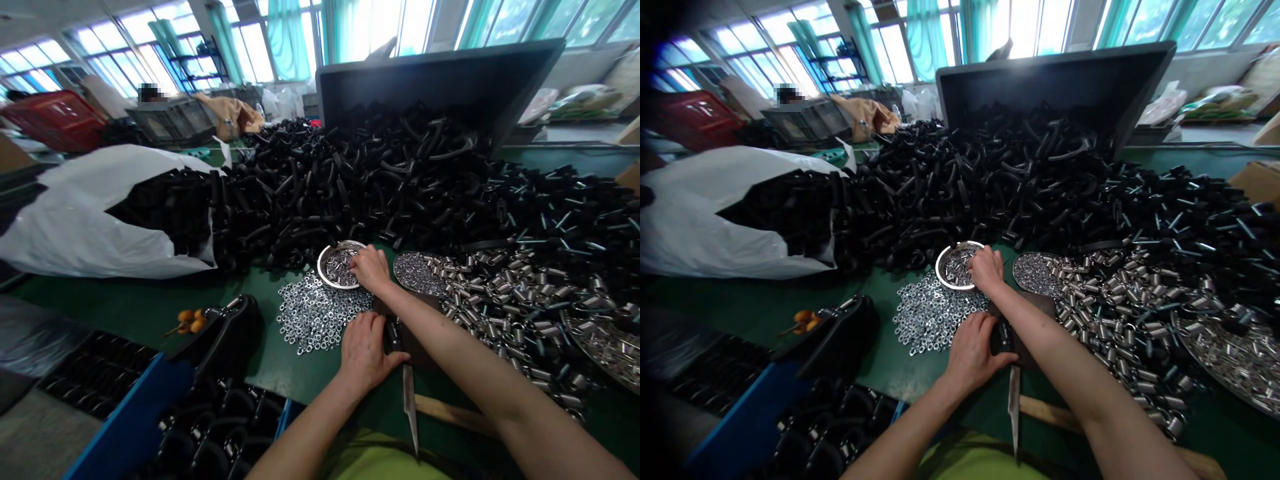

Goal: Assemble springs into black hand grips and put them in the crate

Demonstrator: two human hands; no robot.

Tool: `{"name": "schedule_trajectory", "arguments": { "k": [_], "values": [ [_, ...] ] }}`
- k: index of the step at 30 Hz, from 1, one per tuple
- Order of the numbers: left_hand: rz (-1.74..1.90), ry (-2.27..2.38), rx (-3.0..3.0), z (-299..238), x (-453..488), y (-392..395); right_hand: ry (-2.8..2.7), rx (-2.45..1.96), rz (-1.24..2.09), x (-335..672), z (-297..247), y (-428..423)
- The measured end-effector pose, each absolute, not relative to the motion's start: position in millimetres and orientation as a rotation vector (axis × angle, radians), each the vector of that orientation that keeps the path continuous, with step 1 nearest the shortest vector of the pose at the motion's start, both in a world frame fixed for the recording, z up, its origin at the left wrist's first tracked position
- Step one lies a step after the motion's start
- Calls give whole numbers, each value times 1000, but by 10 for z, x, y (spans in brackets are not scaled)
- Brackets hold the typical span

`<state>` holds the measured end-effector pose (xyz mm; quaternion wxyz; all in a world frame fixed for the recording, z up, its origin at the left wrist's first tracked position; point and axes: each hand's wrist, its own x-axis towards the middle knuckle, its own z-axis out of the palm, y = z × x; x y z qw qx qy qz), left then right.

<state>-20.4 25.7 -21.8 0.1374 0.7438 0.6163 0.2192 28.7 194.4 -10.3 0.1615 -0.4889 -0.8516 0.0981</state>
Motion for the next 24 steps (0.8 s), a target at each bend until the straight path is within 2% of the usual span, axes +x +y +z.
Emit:
{"name": "schedule_trajectory", "arguments": {
  "k": [16,24],
  "values": [
    [658,1734,2144,-230,-217,345,-2502,-1387,322,180,-52,2019],
    [678,1707,2130,-241,-236,350,-2323,-1296,558,644,203,1603]
  ]
}}
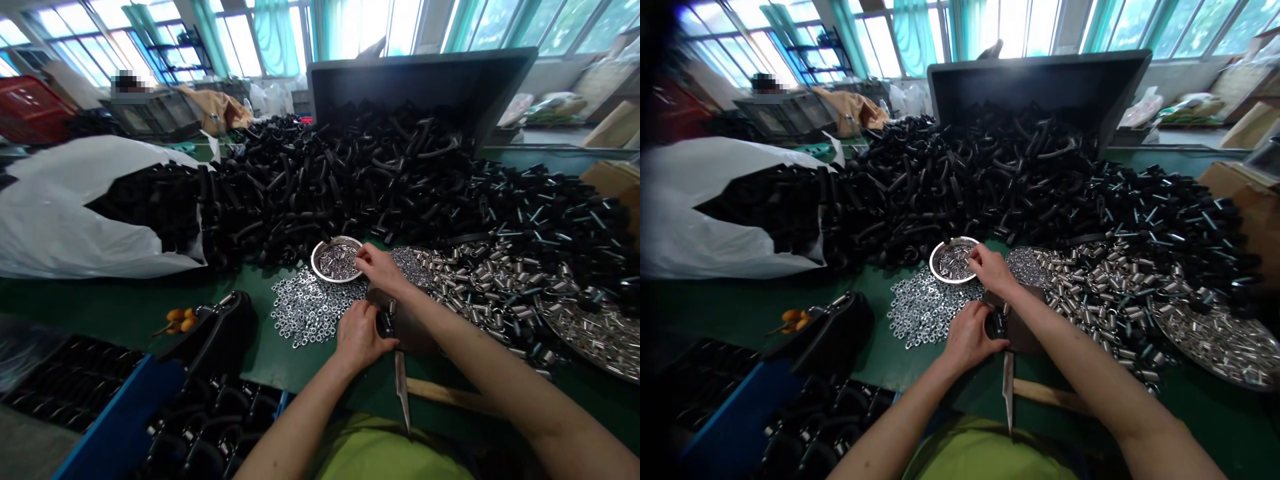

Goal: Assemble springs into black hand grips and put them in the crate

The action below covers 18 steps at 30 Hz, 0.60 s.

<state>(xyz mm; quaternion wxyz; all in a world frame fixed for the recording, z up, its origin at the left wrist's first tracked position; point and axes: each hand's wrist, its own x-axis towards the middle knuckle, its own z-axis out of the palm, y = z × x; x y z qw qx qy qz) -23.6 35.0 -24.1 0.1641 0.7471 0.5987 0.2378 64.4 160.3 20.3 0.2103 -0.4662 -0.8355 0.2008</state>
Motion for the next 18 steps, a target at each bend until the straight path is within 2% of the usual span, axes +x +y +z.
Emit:
{"name": "schedule_trajectory", "arguments": {
  "k": [8,18],
  "values": [
    [651,1693,2150,-222,-250,342,-2383,-1258,708,1347,117,944],
    [661,1665,2172,-233,-258,359,-2518,-1272,534,1291,99,906]
  ]
}}
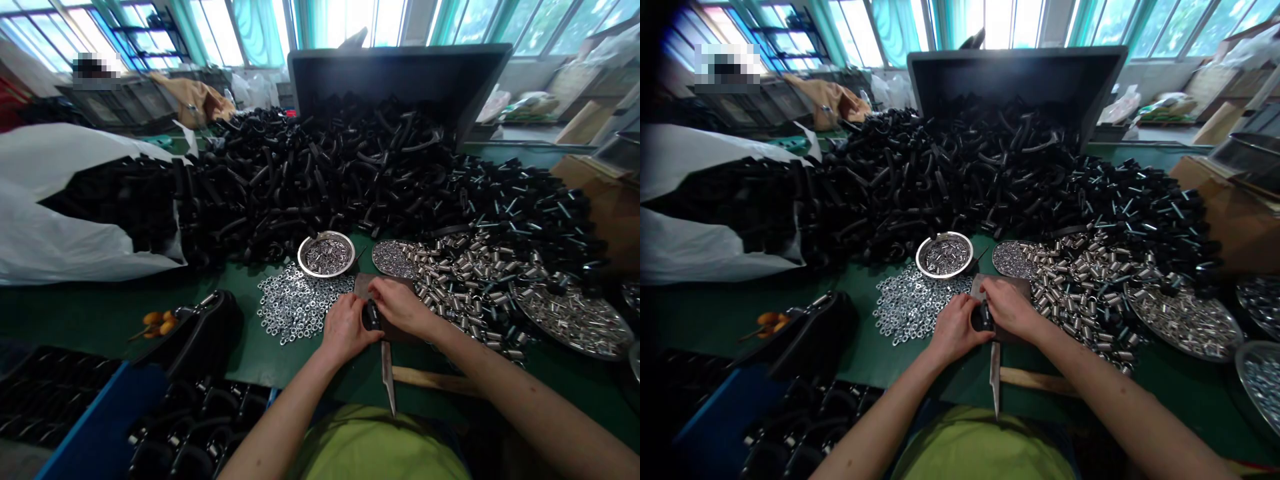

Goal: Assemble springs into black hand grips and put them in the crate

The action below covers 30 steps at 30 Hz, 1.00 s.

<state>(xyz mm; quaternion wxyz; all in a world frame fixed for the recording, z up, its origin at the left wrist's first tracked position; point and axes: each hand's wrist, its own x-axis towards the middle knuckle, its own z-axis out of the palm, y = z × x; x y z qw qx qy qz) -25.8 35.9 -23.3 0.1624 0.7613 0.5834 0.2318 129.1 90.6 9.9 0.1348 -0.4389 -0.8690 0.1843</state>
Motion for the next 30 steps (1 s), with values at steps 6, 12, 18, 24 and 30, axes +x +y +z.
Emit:
{"name": "schedule_trajectory", "arguments": {
  "k": [6,12,18,24,30],
  "values": [
    [677,1640,2190,-246,-257,362,-2660,-1207,426,1224,66,797],
    [634,1633,2240,-243,-269,368,-2659,-1147,435,1393,60,873],
    [601,1560,2294,-218,-307,404,-2736,-1112,354,1615,-73,1004],
    [665,1700,2231,-257,-215,333,-2581,-1398,182,1555,-156,713],
    [562,1644,2368,-247,-198,333,-2529,-1498,154,1716,-58,973]
  ]
}}
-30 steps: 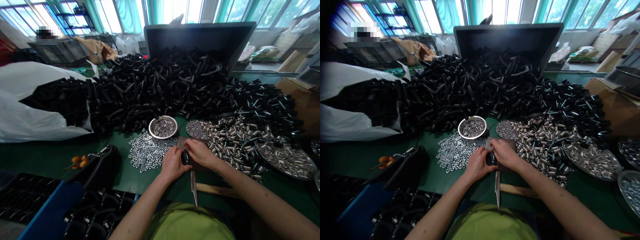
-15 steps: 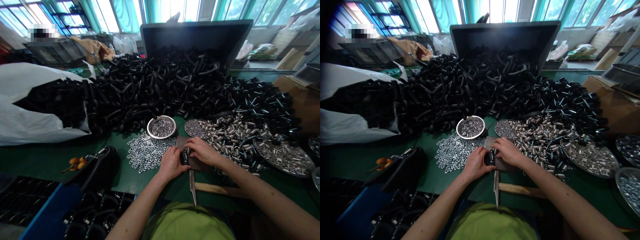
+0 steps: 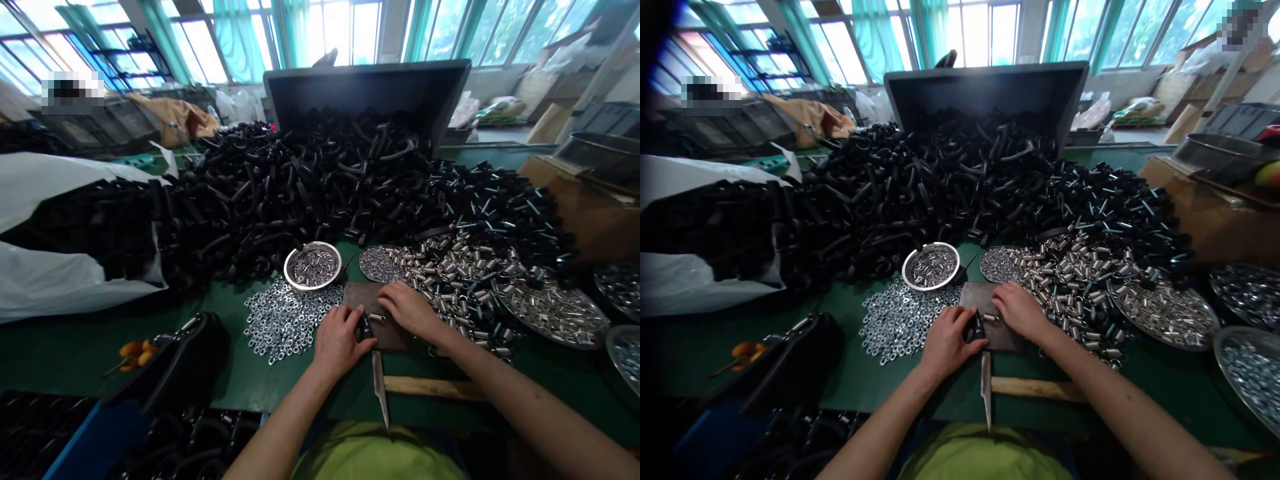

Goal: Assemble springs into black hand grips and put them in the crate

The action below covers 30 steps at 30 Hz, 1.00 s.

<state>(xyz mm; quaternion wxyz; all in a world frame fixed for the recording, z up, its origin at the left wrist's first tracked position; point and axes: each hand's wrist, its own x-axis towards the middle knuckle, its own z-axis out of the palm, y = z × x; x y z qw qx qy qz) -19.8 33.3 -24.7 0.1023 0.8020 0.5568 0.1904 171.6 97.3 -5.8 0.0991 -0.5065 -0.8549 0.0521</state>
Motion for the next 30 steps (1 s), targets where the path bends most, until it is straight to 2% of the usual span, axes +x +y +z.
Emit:
{"name": "schedule_trajectory", "arguments": {
  "k": [7,17,23,30],
  "values": [
    [474,1599,2407,-185,-189,385,-2370,-1819,9,1825,-140,1704],
    [729,1609,2075,-189,-187,469,-2191,-1882,183,1972,-223,1771],
    [879,1542,1411,-102,-270,590,-1999,-1782,448,2054,-180,1851],
    [890,1052,390,-13,-340,548,-1711,-1586,858,2060,-135,1560]
  ]
}}
